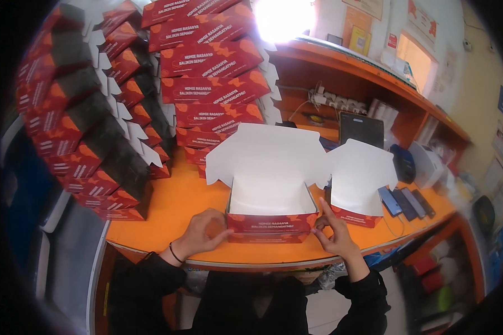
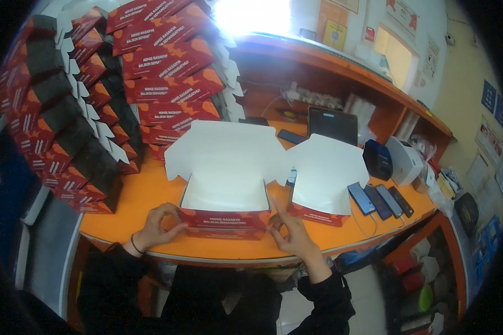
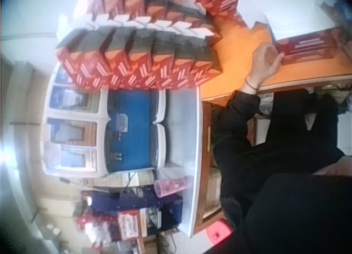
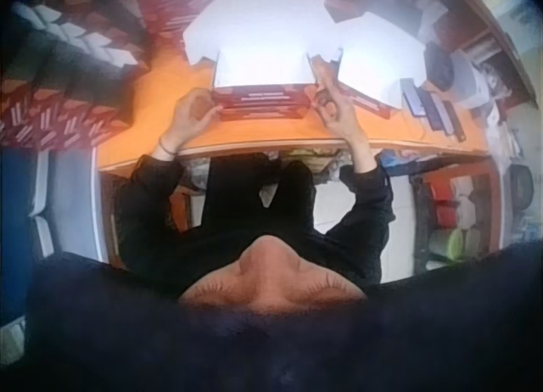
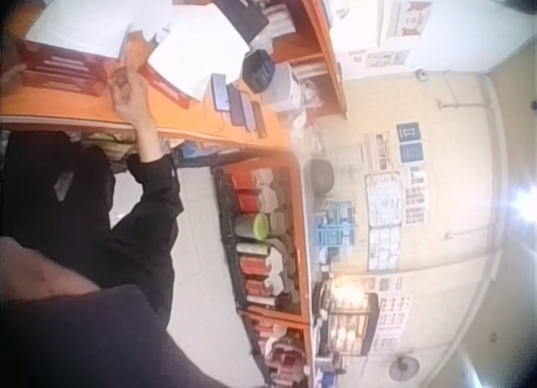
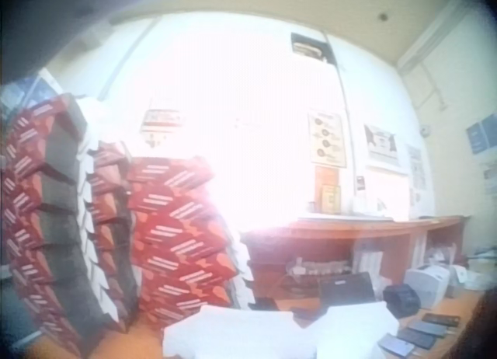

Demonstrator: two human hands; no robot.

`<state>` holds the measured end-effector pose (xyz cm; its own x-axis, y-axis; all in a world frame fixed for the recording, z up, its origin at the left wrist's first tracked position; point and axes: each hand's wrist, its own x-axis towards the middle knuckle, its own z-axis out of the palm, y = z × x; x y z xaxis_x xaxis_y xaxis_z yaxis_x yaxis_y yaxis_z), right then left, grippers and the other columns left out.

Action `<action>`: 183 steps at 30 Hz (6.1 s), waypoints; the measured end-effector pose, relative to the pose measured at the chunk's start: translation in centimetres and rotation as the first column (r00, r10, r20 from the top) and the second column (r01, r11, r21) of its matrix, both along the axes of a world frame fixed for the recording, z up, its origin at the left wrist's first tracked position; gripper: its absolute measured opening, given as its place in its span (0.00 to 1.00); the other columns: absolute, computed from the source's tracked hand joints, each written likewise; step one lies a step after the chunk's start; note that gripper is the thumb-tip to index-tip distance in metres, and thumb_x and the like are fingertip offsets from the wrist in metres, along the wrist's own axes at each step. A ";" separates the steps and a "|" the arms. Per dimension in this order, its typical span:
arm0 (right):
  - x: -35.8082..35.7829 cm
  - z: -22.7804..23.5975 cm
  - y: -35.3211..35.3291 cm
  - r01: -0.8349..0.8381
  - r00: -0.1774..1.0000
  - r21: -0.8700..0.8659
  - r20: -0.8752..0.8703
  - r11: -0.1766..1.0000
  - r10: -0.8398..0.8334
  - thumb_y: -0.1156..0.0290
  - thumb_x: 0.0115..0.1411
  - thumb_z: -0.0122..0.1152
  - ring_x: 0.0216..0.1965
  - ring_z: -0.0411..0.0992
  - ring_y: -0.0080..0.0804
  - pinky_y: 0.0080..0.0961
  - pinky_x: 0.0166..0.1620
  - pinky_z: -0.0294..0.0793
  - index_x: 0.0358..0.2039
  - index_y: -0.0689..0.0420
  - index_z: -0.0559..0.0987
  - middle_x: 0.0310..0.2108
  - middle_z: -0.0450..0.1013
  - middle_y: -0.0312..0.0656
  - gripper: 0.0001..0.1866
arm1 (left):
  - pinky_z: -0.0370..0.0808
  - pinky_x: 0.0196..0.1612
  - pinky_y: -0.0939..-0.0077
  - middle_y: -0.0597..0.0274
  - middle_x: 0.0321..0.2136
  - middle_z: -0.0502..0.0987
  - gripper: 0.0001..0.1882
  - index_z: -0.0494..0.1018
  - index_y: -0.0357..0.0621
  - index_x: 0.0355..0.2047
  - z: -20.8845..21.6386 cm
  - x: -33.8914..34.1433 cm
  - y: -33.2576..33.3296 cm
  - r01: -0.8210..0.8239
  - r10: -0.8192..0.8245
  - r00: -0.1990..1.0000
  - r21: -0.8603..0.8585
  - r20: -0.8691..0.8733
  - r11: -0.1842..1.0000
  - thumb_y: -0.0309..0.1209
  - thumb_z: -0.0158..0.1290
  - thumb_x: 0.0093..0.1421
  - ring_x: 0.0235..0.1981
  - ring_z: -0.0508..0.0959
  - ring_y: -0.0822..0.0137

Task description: The person assembles red and white cardboard boxes at a counter. They pick up flat-packed boxes, fold the sides, and insert white paper liners. The person also handles receipts and plastic bags, placing them into the boxes or on the counter.

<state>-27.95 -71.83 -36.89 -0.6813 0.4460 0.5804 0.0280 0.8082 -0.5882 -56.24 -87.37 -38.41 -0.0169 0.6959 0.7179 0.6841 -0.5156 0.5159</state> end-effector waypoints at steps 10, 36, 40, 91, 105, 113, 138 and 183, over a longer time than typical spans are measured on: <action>0.3 2.1 0.2 -0.030 0.974 0.013 0.225 0.999 0.027 0.77 0.44 0.58 0.25 0.69 0.31 0.22 0.30 0.69 0.50 0.55 0.65 0.24 0.71 0.43 0.29 | 0.67 0.39 0.74 0.57 0.31 0.69 0.30 0.57 0.43 0.50 1.7 0.3 -0.6 -0.040 0.004 0.977 -0.166 -0.211 0.985 0.27 0.56 0.47 0.33 0.71 0.63; -2.2 2.0 6.1 -0.105 0.992 -0.065 -0.081 0.992 0.100 0.65 0.50 0.55 0.51 0.61 0.42 0.30 0.53 0.56 0.41 0.61 0.72 0.44 0.68 0.46 0.19 | 0.55 0.54 0.63 0.51 0.46 0.66 0.20 0.65 0.39 0.45 4.6 -1.3 4.1 0.125 -0.131 0.979 -0.047 -0.155 0.991 0.38 0.44 0.55 0.54 0.59 0.55; -4.4 1.9 5.3 0.016 0.997 -0.199 0.082 0.980 0.000 0.66 0.54 0.51 0.47 0.65 0.36 0.28 0.50 0.61 0.37 0.60 0.75 0.39 0.71 0.45 0.13 | 0.55 0.54 0.65 0.51 0.46 0.66 0.18 0.65 0.38 0.44 3.0 -1.6 5.0 -0.054 -0.008 0.943 -0.176 -0.332 0.983 0.37 0.41 0.57 0.53 0.59 0.54; -5.7 -3.6 3.6 0.168 0.971 -0.614 -0.033 0.771 -0.239 0.55 0.60 0.37 0.47 0.58 0.28 0.24 0.48 0.57 0.50 0.56 0.60 0.45 0.60 0.41 0.22 | 0.68 0.44 0.66 0.58 0.50 0.61 0.24 0.50 0.47 0.56 0.5 -0.9 3.9 0.462 0.155 0.616 -0.513 0.773 0.724 0.40 0.34 0.61 0.47 0.66 0.66; -5.4 -7.2 8.8 0.095 0.971 -0.653 -0.107 0.751 -0.215 0.63 0.59 0.41 0.40 0.65 0.28 0.22 0.41 0.65 0.50 0.61 0.59 0.40 0.65 0.44 0.21 | 0.70 0.43 0.68 0.56 0.44 0.68 0.23 0.58 0.41 0.51 3.4 0.7 5.0 0.536 0.098 0.621 -0.513 0.778 0.670 0.42 0.35 0.61 0.43 0.71 0.62; -2.0 -0.9 0.3 0.073 0.992 0.205 -0.118 0.976 -0.049 0.60 0.53 0.51 0.58 0.47 0.44 0.42 0.57 0.47 0.51 0.56 0.62 0.54 0.53 0.48 0.26 | 0.71 0.39 0.71 0.56 0.42 0.69 0.31 0.58 0.42 0.51 3.9 0.2 5.4 0.191 0.369 0.751 -0.715 0.548 0.673 0.55 0.33 0.58 0.39 0.71 0.64; 38.8 1.8 2.2 0.478 0.831 -0.187 0.414 0.859 -0.372 0.64 0.53 0.48 0.44 0.65 0.42 0.35 0.47 0.63 0.41 0.58 0.71 0.40 0.69 0.47 0.17 | 0.62 0.48 0.59 0.44 0.40 0.64 0.21 0.62 0.31 0.43 14.6 30.3 15.3 -0.531 0.543 0.824 -0.115 0.160 0.840 0.36 0.47 0.55 0.43 0.66 0.50; 68.7 14.1 78.8 -0.410 0.671 -0.790 0.078 0.456 0.737 0.70 0.50 0.57 0.32 0.68 0.28 0.25 0.35 0.67 0.31 0.62 0.72 0.27 0.70 0.40 0.11 | 0.72 0.37 0.78 0.55 0.32 0.70 0.33 0.50 0.39 0.50 14.2 88.1 77.3 -0.097 0.465 0.527 -0.493 0.712 0.865 0.13 0.52 0.45 0.31 0.74 0.68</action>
